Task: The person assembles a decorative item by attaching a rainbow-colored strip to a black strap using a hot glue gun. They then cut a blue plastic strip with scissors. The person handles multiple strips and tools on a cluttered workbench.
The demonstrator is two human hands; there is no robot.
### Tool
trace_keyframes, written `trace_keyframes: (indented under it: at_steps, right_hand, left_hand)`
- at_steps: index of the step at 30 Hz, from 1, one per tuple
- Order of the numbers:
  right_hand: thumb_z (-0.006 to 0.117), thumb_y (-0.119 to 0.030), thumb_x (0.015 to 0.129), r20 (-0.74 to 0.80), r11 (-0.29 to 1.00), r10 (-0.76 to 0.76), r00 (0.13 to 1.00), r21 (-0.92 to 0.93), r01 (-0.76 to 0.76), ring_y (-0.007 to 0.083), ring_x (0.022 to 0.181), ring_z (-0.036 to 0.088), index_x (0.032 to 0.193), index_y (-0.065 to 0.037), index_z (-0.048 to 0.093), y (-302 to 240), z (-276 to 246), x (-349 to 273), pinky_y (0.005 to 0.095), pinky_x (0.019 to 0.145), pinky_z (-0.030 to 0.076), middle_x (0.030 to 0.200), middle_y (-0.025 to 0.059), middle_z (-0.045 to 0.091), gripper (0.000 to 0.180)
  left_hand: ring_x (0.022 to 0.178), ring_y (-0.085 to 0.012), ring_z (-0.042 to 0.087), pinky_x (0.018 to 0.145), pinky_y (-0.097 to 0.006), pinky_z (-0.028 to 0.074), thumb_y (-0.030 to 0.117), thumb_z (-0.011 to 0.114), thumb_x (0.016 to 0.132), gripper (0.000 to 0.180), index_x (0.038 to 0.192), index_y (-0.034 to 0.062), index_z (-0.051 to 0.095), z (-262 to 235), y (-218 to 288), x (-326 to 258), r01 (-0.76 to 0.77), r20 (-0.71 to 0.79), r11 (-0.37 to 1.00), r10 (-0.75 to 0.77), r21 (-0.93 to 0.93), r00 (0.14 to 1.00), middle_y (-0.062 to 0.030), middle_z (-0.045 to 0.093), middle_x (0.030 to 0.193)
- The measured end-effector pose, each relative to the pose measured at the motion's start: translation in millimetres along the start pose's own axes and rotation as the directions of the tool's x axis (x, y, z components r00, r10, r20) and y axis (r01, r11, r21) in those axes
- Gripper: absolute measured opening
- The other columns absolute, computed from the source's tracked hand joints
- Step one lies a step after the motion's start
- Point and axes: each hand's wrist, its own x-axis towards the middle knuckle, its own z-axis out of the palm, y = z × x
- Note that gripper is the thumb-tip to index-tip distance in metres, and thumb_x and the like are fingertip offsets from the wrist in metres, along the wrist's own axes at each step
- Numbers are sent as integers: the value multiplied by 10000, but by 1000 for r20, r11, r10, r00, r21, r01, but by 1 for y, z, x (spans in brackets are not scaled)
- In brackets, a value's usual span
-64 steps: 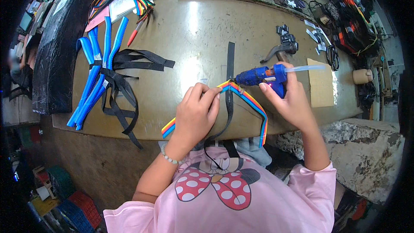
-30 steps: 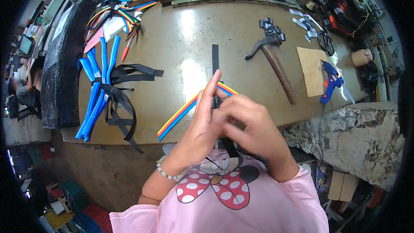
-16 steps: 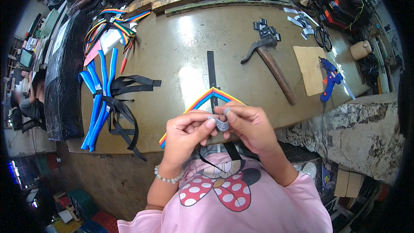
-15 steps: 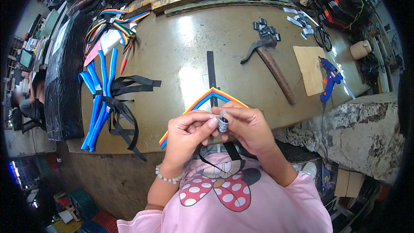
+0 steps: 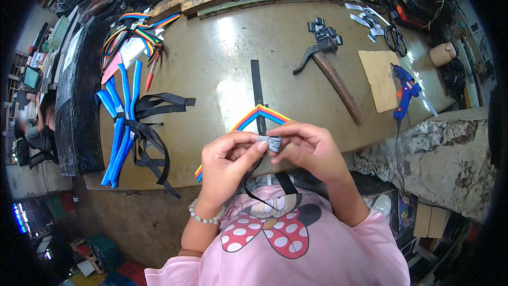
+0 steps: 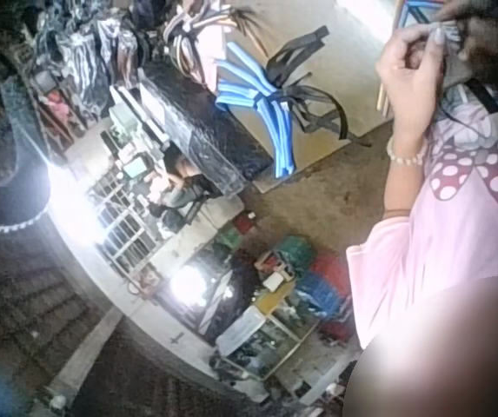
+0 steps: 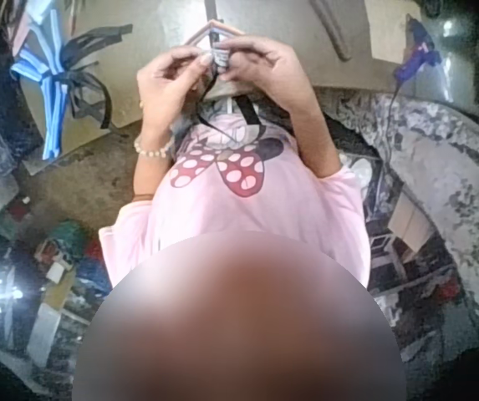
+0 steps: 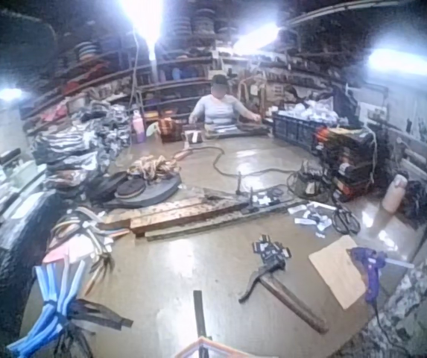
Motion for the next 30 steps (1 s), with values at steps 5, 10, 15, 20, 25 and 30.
trace_keyframes:
  at_steps: [5,10,15,20,25,30]
  right_hand:
    - [665,-26,904,-106,989,-34,994,-148,18,121,858,658,1093,88,643,2,8,-3,233,759,560,1024,105,649,223]
    - [663,-48,911,-160,982,-71,985,-187,41,119,843,665,1075,90,649,6,15,-2,227,732,566,989,104,662,215]
    - [668,-29,900,-229,945,-23,973,-323,-54,102,776,652,1005,81,664,6,16,-2,216,670,546,967,100,658,152]
    - [700,-69,878,-253,728,-185,949,-684,-40,68,643,629,910,72,684,5,11,13,206,573,507,790,74,681,146]
    - [708,-152,847,-295,566,-149,944,-808,-164,251,654,707,807,39,667,3,-4,45,337,590,540,702,195,675,200]
    - [731,-169,817,-337,539,-38,941,-800,-264,263,597,685,763,38,653,3,-13,59,349,563,518,657,187,663,227]
  left_hand:
    - [600,9,448,496,-166,322,47,737,845,94,906,-21,716,1,2,-2,-52,-41,983,60,174,997,37,598,739]
    - [605,2,450,496,-175,326,48,738,842,95,901,-22,714,0,-3,-2,-46,-55,982,57,185,997,34,607,744]
    - [594,-9,455,500,-188,346,62,733,847,118,911,-33,705,-4,-6,1,-51,-20,964,59,260,998,11,613,738]
    - [584,-97,519,536,-252,413,112,704,869,157,917,-36,688,-8,-9,21,-179,84,848,159,498,984,-87,615,709]
    - [611,-224,583,573,-329,462,132,700,858,171,841,-33,661,-5,-18,52,-198,100,742,176,640,979,-141,626,744]
    - [582,-210,549,565,-331,457,151,727,841,210,787,-20,616,-4,-25,64,-162,76,702,152,694,985,-119,591,724]
